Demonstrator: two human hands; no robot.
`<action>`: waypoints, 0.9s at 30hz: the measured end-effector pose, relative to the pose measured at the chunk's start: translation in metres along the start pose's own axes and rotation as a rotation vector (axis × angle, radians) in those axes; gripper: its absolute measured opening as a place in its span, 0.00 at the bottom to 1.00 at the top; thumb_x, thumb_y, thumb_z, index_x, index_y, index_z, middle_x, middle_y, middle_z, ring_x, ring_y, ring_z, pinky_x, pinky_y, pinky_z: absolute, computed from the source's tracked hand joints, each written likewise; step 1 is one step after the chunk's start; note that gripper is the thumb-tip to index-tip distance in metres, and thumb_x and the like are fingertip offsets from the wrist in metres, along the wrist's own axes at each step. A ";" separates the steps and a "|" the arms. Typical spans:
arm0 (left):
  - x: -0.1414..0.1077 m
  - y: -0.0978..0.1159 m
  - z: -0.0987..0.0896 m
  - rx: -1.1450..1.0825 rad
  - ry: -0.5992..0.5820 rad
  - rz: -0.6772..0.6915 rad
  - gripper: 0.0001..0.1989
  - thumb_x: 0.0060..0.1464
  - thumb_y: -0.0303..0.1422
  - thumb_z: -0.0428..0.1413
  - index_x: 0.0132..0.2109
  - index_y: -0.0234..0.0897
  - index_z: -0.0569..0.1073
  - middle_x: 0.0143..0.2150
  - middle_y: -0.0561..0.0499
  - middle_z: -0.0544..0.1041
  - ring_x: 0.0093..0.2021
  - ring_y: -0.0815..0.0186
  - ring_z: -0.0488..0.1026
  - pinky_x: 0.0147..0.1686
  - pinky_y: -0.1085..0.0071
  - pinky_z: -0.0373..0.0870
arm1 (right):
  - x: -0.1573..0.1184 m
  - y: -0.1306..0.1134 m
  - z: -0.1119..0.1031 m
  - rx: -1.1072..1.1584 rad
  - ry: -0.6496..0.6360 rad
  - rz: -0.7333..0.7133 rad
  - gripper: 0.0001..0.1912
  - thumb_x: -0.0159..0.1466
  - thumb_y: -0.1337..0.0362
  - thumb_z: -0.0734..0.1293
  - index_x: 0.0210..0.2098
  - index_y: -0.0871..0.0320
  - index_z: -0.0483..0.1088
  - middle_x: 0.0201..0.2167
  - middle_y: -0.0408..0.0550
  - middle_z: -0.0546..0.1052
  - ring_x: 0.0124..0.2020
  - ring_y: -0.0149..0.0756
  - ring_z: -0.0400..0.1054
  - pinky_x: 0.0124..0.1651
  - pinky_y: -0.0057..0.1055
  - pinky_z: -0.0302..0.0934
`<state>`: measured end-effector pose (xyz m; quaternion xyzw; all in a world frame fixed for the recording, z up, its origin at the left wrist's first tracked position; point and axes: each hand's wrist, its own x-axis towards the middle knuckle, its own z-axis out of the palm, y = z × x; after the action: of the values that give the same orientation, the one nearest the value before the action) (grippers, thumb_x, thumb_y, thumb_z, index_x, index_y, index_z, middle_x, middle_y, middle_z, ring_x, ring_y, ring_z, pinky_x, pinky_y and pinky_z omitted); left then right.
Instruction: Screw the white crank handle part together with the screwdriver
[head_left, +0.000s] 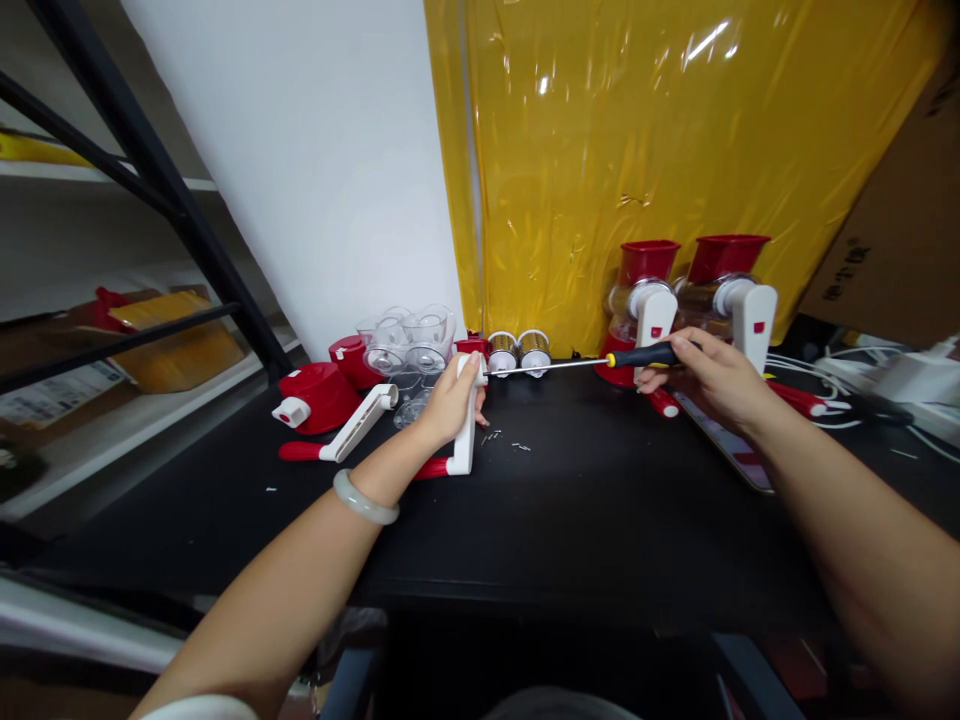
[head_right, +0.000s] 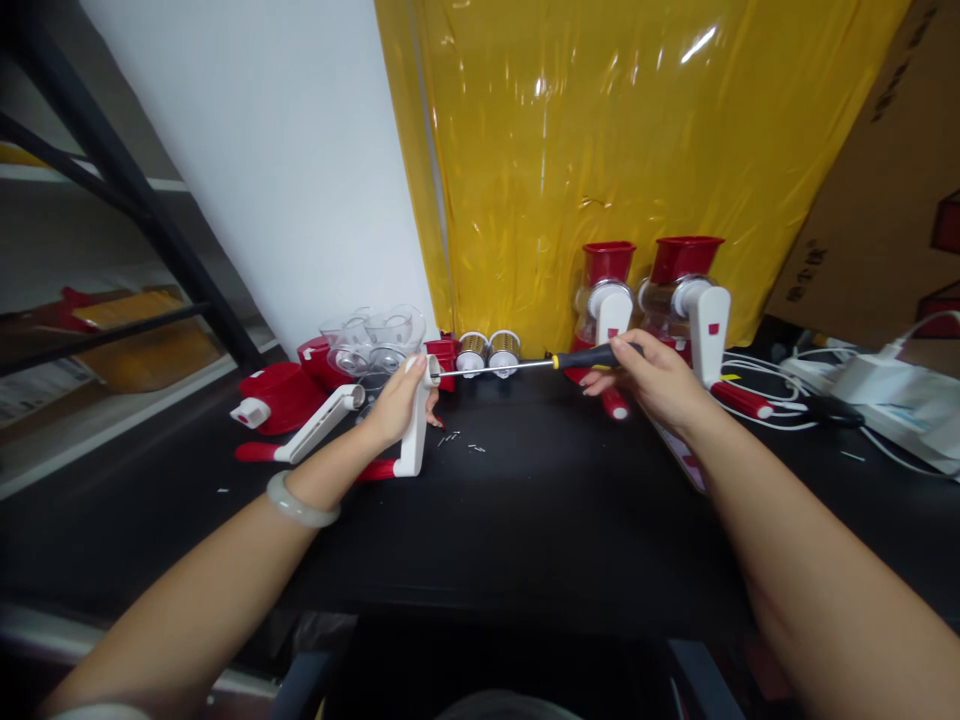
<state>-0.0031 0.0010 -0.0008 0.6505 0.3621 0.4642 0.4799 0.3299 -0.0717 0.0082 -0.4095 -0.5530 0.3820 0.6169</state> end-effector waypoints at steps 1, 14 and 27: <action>0.000 0.000 0.000 0.000 0.002 0.003 0.20 0.65 0.54 0.51 0.40 0.42 0.61 0.20 0.60 0.65 0.16 0.70 0.65 0.17 0.73 0.73 | 0.000 -0.001 0.001 -0.018 0.000 0.001 0.27 0.55 0.40 0.77 0.34 0.55 0.67 0.25 0.47 0.82 0.23 0.36 0.78 0.31 0.31 0.73; -0.005 0.000 0.001 0.089 0.006 0.108 0.22 0.62 0.57 0.52 0.41 0.42 0.63 0.24 0.59 0.67 0.19 0.70 0.66 0.19 0.73 0.73 | -0.001 0.002 0.002 -0.185 0.080 0.003 0.30 0.60 0.35 0.69 0.24 0.56 0.68 0.10 0.43 0.69 0.10 0.30 0.62 0.16 0.27 0.60; -0.003 0.000 -0.001 0.132 0.063 0.078 0.20 0.64 0.55 0.51 0.40 0.42 0.62 0.21 0.59 0.66 0.17 0.69 0.67 0.18 0.73 0.70 | 0.000 0.000 0.012 0.232 0.153 0.051 0.12 0.60 0.64 0.63 0.41 0.53 0.75 0.35 0.47 0.81 0.34 0.39 0.78 0.37 0.36 0.74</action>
<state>-0.0048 -0.0013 -0.0019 0.6793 0.3814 0.4780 0.4057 0.3175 -0.0706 0.0084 -0.3773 -0.4459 0.4265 0.6907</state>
